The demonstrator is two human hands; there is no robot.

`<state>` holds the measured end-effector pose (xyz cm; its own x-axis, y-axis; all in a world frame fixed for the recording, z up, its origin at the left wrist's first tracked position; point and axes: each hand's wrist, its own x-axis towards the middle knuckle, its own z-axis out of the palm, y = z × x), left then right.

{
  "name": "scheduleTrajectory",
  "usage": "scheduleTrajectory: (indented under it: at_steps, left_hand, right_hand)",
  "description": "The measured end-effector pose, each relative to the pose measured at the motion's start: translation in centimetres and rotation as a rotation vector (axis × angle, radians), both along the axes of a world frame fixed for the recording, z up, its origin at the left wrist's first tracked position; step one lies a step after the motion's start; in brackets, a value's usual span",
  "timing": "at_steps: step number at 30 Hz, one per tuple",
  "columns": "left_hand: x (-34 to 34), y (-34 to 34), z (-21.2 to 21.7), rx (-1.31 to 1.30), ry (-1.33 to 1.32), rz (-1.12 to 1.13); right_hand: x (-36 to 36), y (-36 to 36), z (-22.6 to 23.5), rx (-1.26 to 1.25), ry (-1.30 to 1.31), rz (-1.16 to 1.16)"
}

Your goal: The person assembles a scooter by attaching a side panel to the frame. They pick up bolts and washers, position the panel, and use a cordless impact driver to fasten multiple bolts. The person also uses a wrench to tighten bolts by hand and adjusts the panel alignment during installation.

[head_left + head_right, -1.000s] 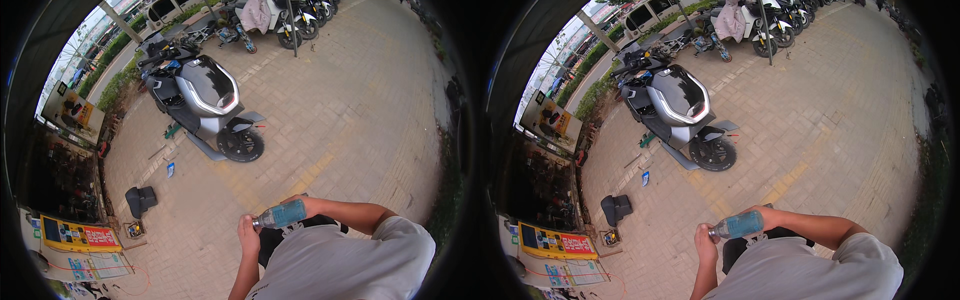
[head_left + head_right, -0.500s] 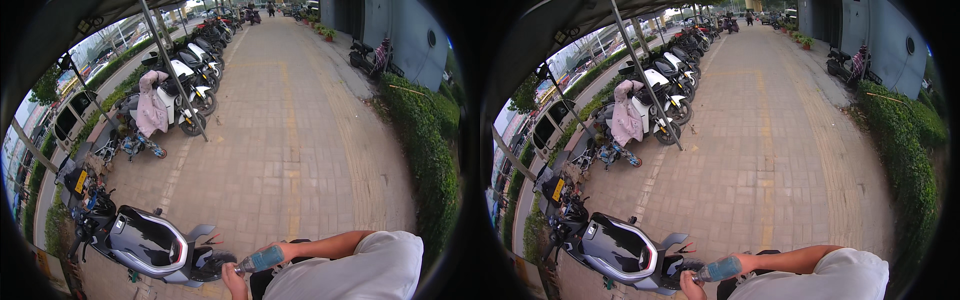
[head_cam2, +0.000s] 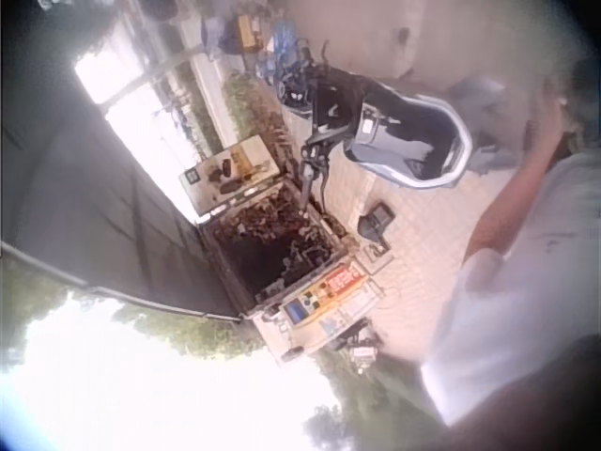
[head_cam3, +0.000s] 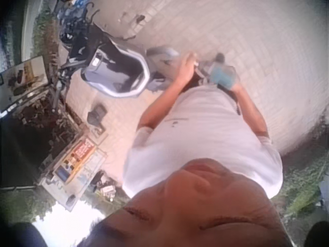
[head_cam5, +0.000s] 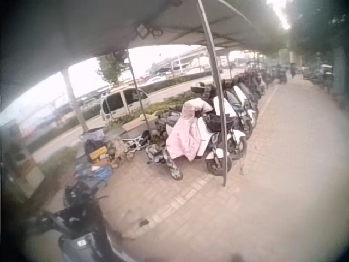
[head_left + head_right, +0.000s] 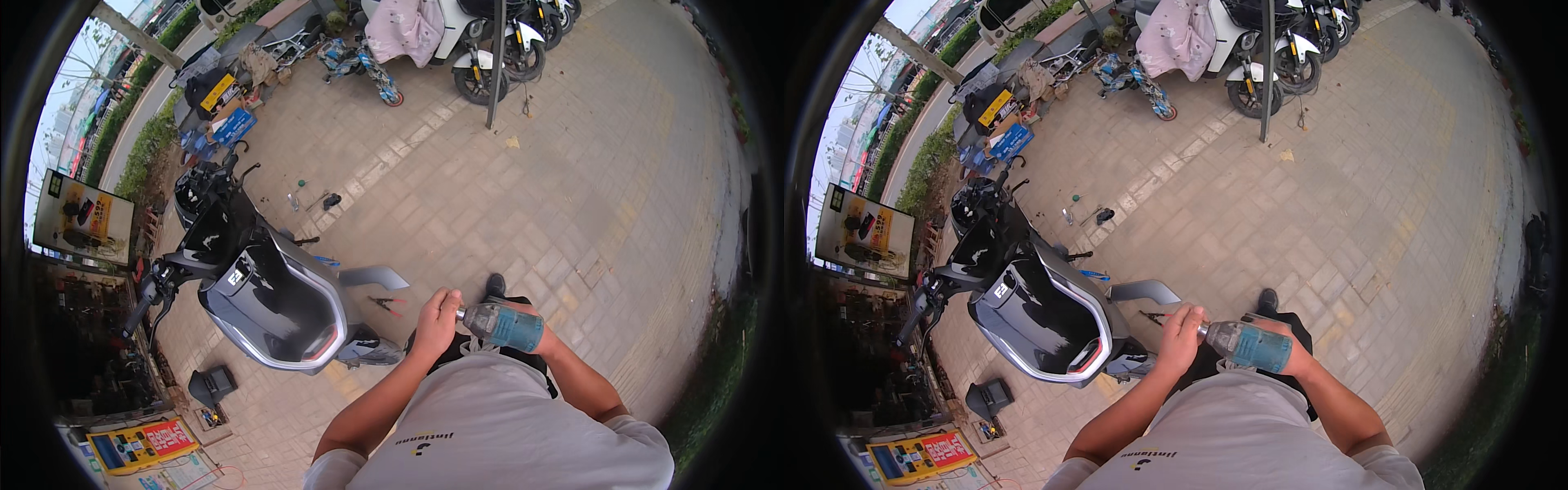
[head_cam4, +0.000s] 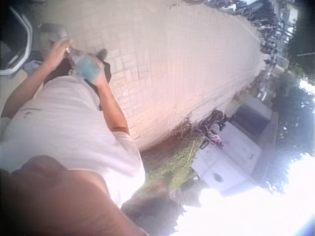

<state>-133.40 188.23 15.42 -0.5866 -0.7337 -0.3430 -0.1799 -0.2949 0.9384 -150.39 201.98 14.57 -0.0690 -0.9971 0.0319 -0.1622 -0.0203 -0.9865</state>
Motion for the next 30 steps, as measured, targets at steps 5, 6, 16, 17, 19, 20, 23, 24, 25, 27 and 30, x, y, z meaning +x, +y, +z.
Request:
scheduleTrajectory:
  at_steps: [5, 6, 16, 17, 19, 20, 23, 24, 25, 27, 30]
  left_hand:
    - [-5.2, -9.1, 0.6, 0.077, -0.04, 0.333]
    - [-5.8, -11.6, 0.3, 0.139, -0.033, 0.422]
    - [0.9, -42.3, -15.9, 0.471, 0.009, 0.965]
    - [1.0, -44.5, -17.0, 0.509, -0.029, 0.953]
    - [1.0, -48.9, -17.7, 0.545, -0.009, 0.961]
    - [0.7, -51.2, -17.9, 0.59, -0.013, 0.962]
    - [1.1, -57.2, -18.6, 0.612, 0.115, 0.987]
    - [1.4, -59.2, -19.1, 0.639, 0.128, 0.987]
    - [1.5, -61.0, -19.6, 0.647, 0.135, 1.026]
    - [1.8, -64.0, -20.8, 0.657, 0.219, 1.105]
    - [0.7, -67.5, -21.5, 0.677, 0.332, 1.392]
  right_hand:
    - [-9.4, -13.8, 0.0, 0.0, 0.163, 0.297]
    - [-10.7, -17.0, 0.0, 0.006, 0.186, 0.34]
    - [-21.9, -50.6, -1.5, 0.125, 0.308, 0.241]
    - [-22.7, -53.8, -1.6, 0.085, 0.366, 0.238]
    - [-24.1, -59.8, -1.5, 0.186, 0.364, 0.195]
    - [-24.9, -63.2, -1.5, 0.191, 0.38, 0.209]
    - [-26.8, -73.4, -2.0, 0.23, 0.477, 0.344]
    - [-26.8, -77.5, -2.7, 0.187, 0.541, 0.41]
    - [-26.8, -81.4, -3.5, 0.133, 0.603, 0.482]
    - [-25.8, -89.4, -5.4, 0.187, 0.672, 0.539]
    - [-21.5, -102.7, -8.1, 0.064, 0.573, 0.699]
